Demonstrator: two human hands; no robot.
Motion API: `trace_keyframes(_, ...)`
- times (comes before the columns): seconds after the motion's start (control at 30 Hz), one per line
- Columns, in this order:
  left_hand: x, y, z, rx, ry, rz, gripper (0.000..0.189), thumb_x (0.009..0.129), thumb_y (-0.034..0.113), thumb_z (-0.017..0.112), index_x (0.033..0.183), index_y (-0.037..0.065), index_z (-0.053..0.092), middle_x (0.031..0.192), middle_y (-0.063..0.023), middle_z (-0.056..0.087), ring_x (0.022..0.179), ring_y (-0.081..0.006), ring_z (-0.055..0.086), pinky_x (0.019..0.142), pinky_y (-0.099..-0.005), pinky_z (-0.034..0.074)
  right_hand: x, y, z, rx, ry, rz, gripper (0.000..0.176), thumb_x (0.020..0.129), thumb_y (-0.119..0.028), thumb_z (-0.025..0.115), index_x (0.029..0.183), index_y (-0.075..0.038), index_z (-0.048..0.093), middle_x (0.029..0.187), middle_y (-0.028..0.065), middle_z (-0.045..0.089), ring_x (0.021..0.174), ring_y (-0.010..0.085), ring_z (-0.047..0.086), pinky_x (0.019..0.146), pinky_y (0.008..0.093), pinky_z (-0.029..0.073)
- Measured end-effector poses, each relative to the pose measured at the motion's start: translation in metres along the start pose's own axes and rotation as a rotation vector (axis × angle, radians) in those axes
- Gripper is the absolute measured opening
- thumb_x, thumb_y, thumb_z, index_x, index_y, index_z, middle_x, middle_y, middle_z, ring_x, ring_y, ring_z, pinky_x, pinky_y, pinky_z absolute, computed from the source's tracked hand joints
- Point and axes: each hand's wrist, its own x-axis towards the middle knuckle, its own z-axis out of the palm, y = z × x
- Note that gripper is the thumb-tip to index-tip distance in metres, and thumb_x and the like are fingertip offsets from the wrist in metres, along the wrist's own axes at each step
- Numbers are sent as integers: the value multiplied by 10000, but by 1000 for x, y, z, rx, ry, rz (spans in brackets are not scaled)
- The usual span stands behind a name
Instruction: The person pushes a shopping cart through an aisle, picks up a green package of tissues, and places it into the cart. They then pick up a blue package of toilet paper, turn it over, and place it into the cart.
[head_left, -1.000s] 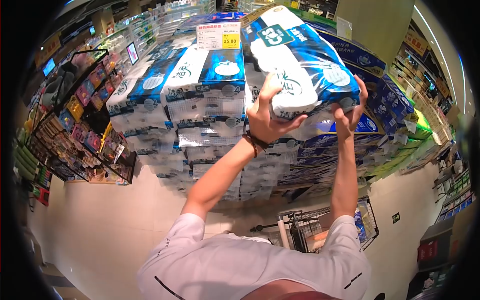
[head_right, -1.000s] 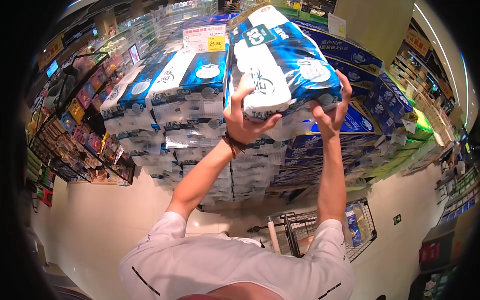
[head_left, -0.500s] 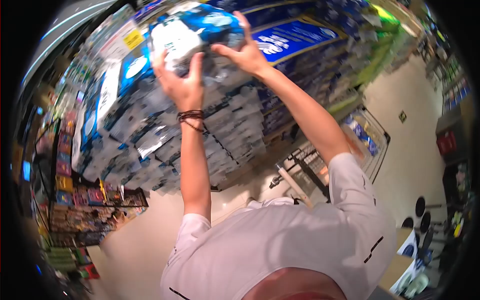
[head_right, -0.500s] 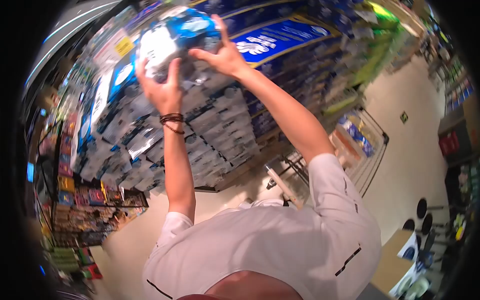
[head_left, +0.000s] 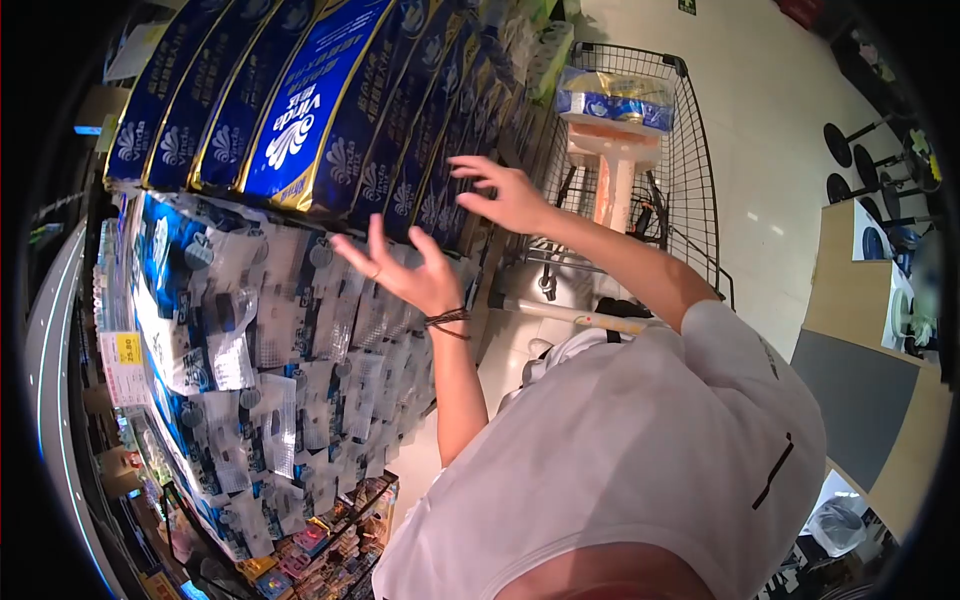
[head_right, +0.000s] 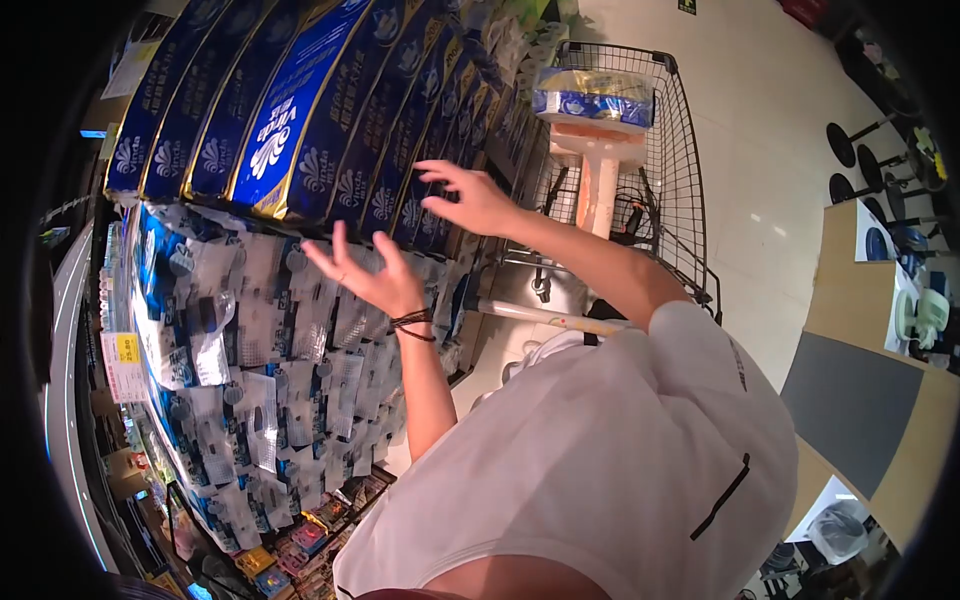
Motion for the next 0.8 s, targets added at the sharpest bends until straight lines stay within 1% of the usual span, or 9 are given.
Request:
trace_keyframes(0.1, -44, 9, 52, -234, -265, -44, 346, 907, 31, 680, 1252, 17, 667, 1517, -210, 508, 1400, -377, 491, 1163, -457, 387, -54, 92, -91, -42, 543, 213, 416, 964, -144, 703, 1360, -48, 619, 1115, 100, 752, 1007, 164, 716, 817, 297, 571)
trace_keyframes(0.17, -57, 8, 90, -310, -399, -12, 319, 905, 26, 682, 1224, 20, 678, 1382, -175, 632, 1272, -348, 605, 1092, -430, 464, -78, 83, -159, -260, 832, 276, 335, 965, -138, 703, 1282, -44, 647, 936, 52, 696, 826, 136, 644, 721, 289, 532)
trace_keyframes(0.23, -58, 11, 139, -393, -504, -59, 334, 904, 47, 703, 1235, 22, 670, 1319, -167, 663, 1202, -336, 646, 1043, -420, 502, -90, 90, -215, -442, 1041, 277, 427, 945, -197, 734, 1311, -13, 611, 1019, 61, 635, 870, 150, 561, 797, 315, 507)
trace_keyframes(0.33, -44, 29, 219, -488, -649, -281, 561, 870, 205, 815, 1341, 2, 587, 1327, -196, 636, 1199, -351, 642, 1026, -424, 513, -84, 108, -269, -604, 1083, 328, 801, 874, -389, 828, 1467, 15, 471, 1370, 218, 560, 1227, 326, 560, 1062, 439, 455)
trace_keyframes(0.43, -38, 34, 312, -290, -645, -113, 991, 733, 503, 901, 1428, -47, 459, 1348, -245, 613, 1213, -376, 635, 1032, -453, 512, -60, 123, -292, -589, 904, 392, 993, 832, -505, 841, 1532, 29, 380, 1508, 273, 466, 1382, 386, 474, 1162, 457, 377)
trace_keyframes(0.47, -40, 34, 338, -234, -661, -119, 1113, 677, 592, 913, 1438, -60, 430, 1335, -261, 619, 1213, -385, 638, 1033, -461, 513, -54, 135, -296, -467, 859, 464, 1006, 832, -530, 830, 1541, 20, 373, 1519, 262, 463, 1393, 384, 465, 1171, 456, 365)
trace_keyframes(0.53, -24, 49, 357, -227, -1122, -457, 1238, 586, 681, 922, 1434, -63, 412, 1307, -270, 642, 1198, -379, 657, 1030, -442, 520, -38, 161, -296, -234, 747, 606, 1032, 832, -579, 807, 1558, 3, 359, 1540, 238, 457, 1416, 378, 447, 1189, 453, 340)
trace_keyframes(0.63, -21, 45, 389, -273, -1054, -500, 1300, 529, 700, 933, 1417, -87, 401, 1285, -269, 657, 1190, -354, 670, 1027, -414, 528, -25, 151, -301, 241, 536, 799, 1040, 839, -676, 745, 1592, -78, 352, 1566, 171, 442, 1483, 352, 373, 1203, 533, 305)
trace_keyframes(0.8, -38, 27, 389, -143, -986, -515, 1305, 518, 684, 942, 1412, -88, 387, 1272, -256, 664, 1175, -329, 679, 1023, -386, 529, -25, 187, -288, 220, 460, 662, 895, 894, -663, 685, 1555, -127, 407, 1523, 111, 486, 1417, 303, 436, 1163, 537, 338)
